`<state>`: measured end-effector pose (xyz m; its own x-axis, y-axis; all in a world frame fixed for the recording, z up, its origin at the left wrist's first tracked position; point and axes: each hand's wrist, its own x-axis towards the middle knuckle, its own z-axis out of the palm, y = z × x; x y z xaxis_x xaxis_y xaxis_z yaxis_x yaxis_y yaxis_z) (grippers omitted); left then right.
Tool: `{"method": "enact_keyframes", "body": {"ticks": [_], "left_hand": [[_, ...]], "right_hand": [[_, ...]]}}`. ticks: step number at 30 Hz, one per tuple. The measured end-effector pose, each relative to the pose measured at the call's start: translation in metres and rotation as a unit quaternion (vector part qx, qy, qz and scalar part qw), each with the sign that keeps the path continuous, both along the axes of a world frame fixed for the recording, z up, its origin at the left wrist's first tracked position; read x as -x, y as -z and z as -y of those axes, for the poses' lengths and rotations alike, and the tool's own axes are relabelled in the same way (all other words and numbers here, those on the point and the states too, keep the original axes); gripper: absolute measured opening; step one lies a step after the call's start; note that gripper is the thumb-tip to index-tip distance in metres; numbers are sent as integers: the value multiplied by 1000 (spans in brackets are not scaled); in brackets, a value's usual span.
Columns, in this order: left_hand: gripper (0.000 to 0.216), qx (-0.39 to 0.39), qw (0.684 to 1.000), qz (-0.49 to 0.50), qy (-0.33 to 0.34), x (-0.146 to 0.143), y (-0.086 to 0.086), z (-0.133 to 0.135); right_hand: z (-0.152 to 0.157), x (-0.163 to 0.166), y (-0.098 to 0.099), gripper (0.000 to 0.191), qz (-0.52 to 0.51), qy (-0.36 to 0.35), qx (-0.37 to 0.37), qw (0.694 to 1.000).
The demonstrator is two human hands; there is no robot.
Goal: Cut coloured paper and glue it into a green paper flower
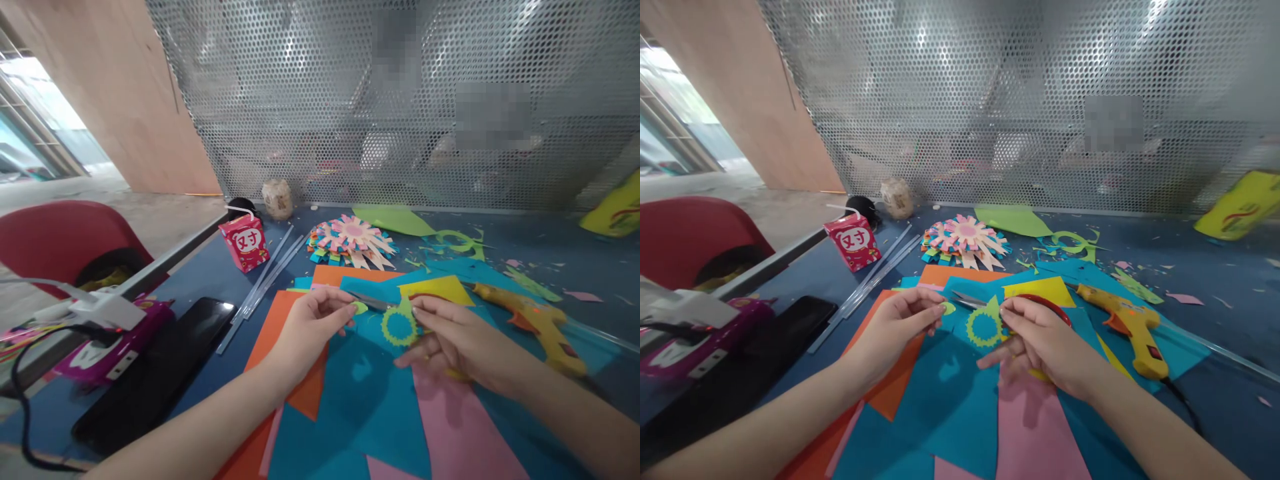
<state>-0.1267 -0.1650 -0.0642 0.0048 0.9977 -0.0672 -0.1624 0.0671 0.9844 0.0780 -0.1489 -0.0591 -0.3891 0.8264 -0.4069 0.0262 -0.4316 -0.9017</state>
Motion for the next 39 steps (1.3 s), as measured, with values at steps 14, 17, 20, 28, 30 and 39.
{"method": "enact_keyframes", "body": {"ticks": [14, 17, 20, 28, 30, 39], "left_hand": [[10, 8, 1000, 11, -7, -1, -4, 2], [8, 6, 1000, 11, -8, 0, -4, 2], [9, 7, 1000, 13, -1, 0, -2, 1], [14, 14, 1000, 9, 13, -1, 0, 1], [14, 14, 1000, 10, 14, -1, 0, 1], [16, 22, 999, 18, 19, -2, 3, 1]], "right_hand": [[1, 2, -4, 14, -53, -20, 26, 998], [2, 2, -5, 18, -39, -6, 29, 999], [1, 0, -5, 24, -29, -8, 37, 999], [0, -2, 4, 22, -64, -10, 26, 998], [-1, -2, 6, 21, -62, -4, 25, 998], [0, -5, -6, 32, -115, 4, 127, 985]]}}
